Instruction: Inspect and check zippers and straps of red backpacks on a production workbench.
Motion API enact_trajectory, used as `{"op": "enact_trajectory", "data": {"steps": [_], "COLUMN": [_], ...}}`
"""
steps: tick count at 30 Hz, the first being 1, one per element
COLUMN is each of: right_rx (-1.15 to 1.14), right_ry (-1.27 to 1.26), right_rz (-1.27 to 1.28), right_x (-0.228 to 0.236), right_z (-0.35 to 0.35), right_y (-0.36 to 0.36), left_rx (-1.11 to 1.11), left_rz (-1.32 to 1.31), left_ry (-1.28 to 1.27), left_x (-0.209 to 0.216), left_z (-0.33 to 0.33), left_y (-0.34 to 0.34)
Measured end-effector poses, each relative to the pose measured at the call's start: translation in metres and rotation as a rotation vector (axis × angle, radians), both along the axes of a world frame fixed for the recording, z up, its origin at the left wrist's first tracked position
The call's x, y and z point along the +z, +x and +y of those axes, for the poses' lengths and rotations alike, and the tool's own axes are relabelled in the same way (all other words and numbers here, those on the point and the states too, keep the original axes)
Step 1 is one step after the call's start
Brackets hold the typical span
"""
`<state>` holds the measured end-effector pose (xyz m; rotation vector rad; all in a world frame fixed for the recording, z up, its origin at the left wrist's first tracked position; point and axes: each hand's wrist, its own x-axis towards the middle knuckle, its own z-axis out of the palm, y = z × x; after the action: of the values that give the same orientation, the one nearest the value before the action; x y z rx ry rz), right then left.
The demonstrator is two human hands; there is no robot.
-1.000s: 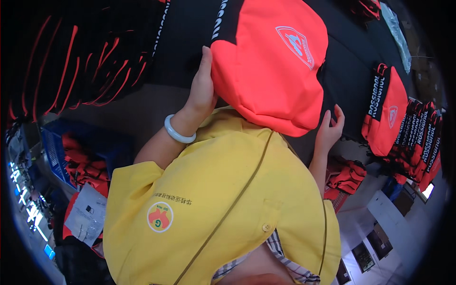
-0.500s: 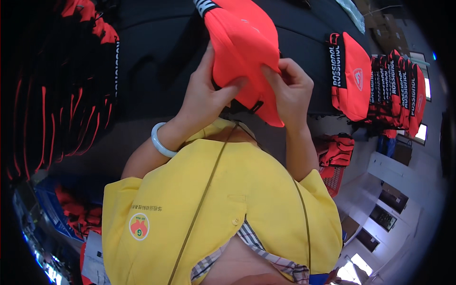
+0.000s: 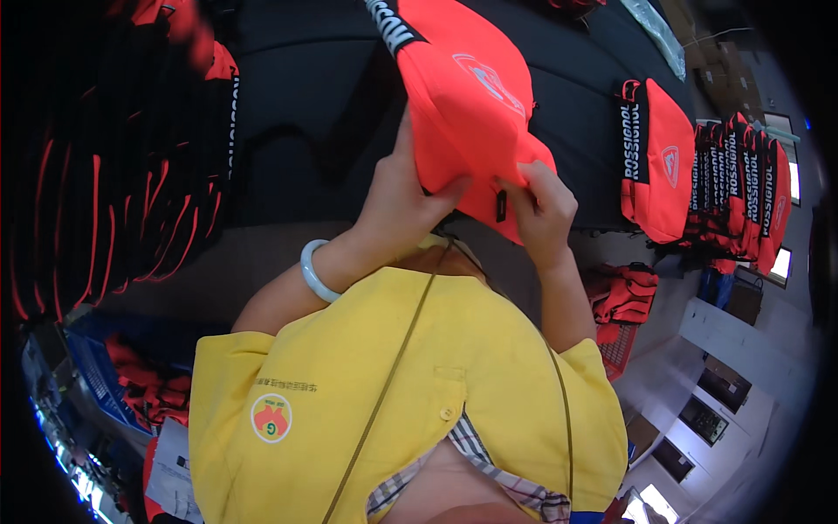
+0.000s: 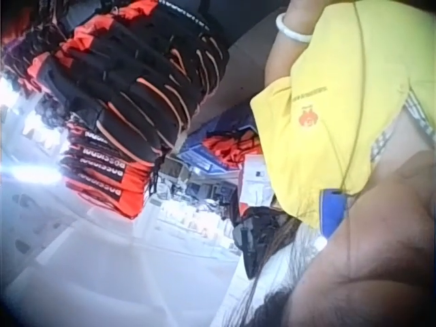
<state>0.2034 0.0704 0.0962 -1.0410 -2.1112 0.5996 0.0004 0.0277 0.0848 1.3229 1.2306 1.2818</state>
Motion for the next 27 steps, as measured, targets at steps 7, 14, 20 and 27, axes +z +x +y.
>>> {"op": "enact_trajectory", "data": {"steps": [7,14,20,27], "right_rx": [0.112,0.11,0.312,0.418], "right_ry": [0.225,0.252,0.329,0.338], "right_rz": [0.018,-0.104,-0.19,-0.181], "right_x": [-0.009,0.006,0.01,-0.011], "right_z": [0.006,0.02,0.039,0.035], "right_y": [0.0,-0.026,-0.02,-0.03], "left_rx": [0.212,0.123,0.144,0.177], "left_rz": [0.022,-0.386,-0.409,-0.105], "left_ry": [0.169,0.001,0.027,0.031], "left_x": [-0.02,-0.01,-0.028,-0.05], "left_z": [-0.015,-0.011,-0.016,-0.037], "left_y": [0.017,0.017,0.013,-0.007]}}
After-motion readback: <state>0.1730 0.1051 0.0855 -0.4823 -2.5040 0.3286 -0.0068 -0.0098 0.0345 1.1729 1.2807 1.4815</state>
